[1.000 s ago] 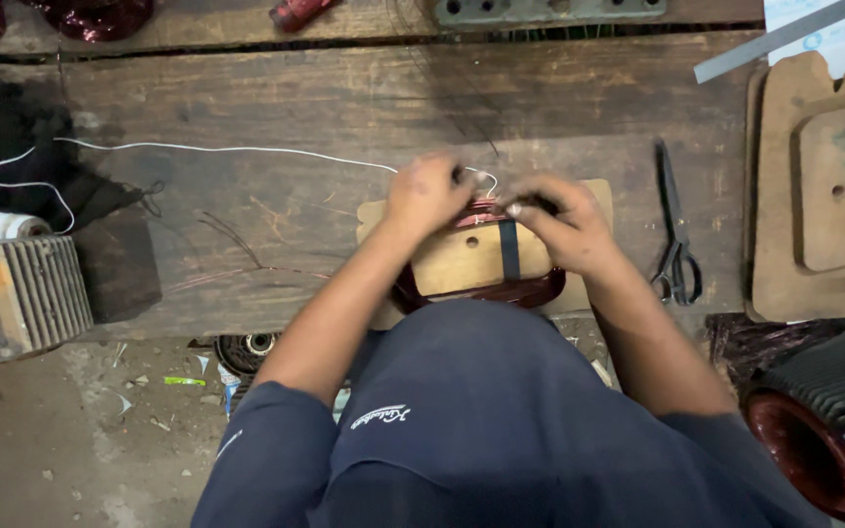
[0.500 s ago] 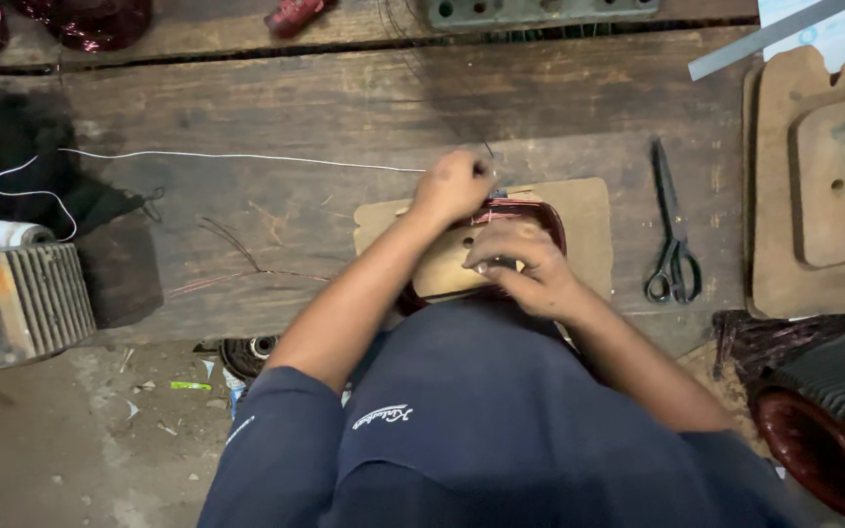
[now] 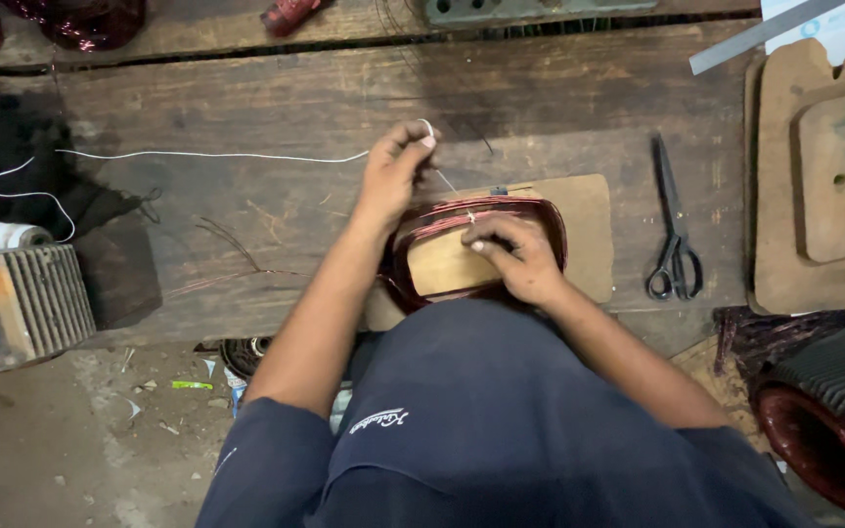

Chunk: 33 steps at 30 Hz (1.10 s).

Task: The person places a rectangular copper wire coil on a wooden form and ties it securely using a length of white string, wrapping and knotting the string around the coil by hand. They then lift the tied coil off the form, set it aside, stack the wooden form boards, and carry them across the workshop.

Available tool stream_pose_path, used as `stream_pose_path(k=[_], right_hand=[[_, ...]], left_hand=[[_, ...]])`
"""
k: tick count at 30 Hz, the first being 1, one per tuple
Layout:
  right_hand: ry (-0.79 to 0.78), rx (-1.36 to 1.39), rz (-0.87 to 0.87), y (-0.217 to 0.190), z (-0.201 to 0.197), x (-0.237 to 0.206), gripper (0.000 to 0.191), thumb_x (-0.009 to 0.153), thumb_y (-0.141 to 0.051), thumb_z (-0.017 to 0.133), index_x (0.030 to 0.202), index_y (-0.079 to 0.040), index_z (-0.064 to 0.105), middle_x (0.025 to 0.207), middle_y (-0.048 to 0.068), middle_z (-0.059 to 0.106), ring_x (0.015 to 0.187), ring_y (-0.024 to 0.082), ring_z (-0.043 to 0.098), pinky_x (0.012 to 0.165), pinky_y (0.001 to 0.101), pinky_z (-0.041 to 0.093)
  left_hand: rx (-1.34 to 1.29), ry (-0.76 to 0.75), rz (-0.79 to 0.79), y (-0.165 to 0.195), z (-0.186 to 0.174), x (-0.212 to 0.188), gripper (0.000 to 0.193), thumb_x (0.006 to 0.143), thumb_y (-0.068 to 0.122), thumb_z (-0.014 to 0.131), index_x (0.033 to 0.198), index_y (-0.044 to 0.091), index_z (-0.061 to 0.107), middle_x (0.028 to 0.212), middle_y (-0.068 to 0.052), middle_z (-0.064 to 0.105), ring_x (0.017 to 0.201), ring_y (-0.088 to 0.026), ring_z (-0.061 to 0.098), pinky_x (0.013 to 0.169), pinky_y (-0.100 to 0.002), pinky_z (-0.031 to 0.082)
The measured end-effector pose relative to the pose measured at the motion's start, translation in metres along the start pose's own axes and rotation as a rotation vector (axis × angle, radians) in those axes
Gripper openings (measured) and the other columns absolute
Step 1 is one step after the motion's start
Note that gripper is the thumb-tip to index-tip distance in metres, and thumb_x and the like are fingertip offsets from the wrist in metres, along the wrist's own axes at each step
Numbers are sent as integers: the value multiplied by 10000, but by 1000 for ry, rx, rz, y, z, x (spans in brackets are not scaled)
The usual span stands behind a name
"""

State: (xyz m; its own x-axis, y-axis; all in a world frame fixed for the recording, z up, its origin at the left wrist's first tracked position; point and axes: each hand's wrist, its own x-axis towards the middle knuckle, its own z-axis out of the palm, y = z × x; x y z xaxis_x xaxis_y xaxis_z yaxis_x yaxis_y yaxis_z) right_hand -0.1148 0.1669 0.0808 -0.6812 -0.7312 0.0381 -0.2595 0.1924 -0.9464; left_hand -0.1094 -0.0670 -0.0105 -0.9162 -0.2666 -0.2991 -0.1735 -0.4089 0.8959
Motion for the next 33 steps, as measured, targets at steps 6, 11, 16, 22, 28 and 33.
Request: stream_pose_path(k=[6,11,16,22,28,33], right_hand=[[-84,-152,-102,-4,13,1,73,956,-6,615,1027,-22,621,1018,113,632,1055,302,598,983,408,443],[-32,-164,-60,-10,18,7,109,967,-19,616,1067,-37,655,972,100,673,980,278,633,972,398,470],[49,-77,6,-17,21,7,198,970,-37,662,1165,-44,691,1008,95,720,959,228,679,901,357,522],[58,276,360,-17,20,8,281,950,-55,660,1228,-12,644,1005,83,745,928,153,732,813,290,570],[20,314,280,-8,18,4,192,976,-33,651,1160,16,674,1037,93,748,970,157,712,856,298,580],[59,193,142,3,15,5,143,969,5,626,1097,22,688,1056,83,716,966,146,683,882,292,556]], left_hand=[[-28,-53,60,17,-7,-18,109,1007,161,633,1075,78,651,829,23,647,702,-53,552,629,-224,455],[-35,-148,77,22,4,-21,87,1030,163,606,1050,81,624,838,23,637,733,-55,564,642,-223,461],[-27,-176,124,37,10,-25,112,1052,172,575,1070,74,627,861,24,638,755,-48,557,660,-217,461],[6,-213,149,59,5,-29,169,1083,189,534,1067,57,638,876,26,643,759,-40,554,658,-216,471],[46,-230,200,64,6,-32,170,1094,186,528,1060,53,627,891,22,646,768,-40,559,679,-218,483],[77,-227,197,66,9,-32,158,1085,181,525,1067,57,622,901,24,642,778,-36,568,677,-214,484]])
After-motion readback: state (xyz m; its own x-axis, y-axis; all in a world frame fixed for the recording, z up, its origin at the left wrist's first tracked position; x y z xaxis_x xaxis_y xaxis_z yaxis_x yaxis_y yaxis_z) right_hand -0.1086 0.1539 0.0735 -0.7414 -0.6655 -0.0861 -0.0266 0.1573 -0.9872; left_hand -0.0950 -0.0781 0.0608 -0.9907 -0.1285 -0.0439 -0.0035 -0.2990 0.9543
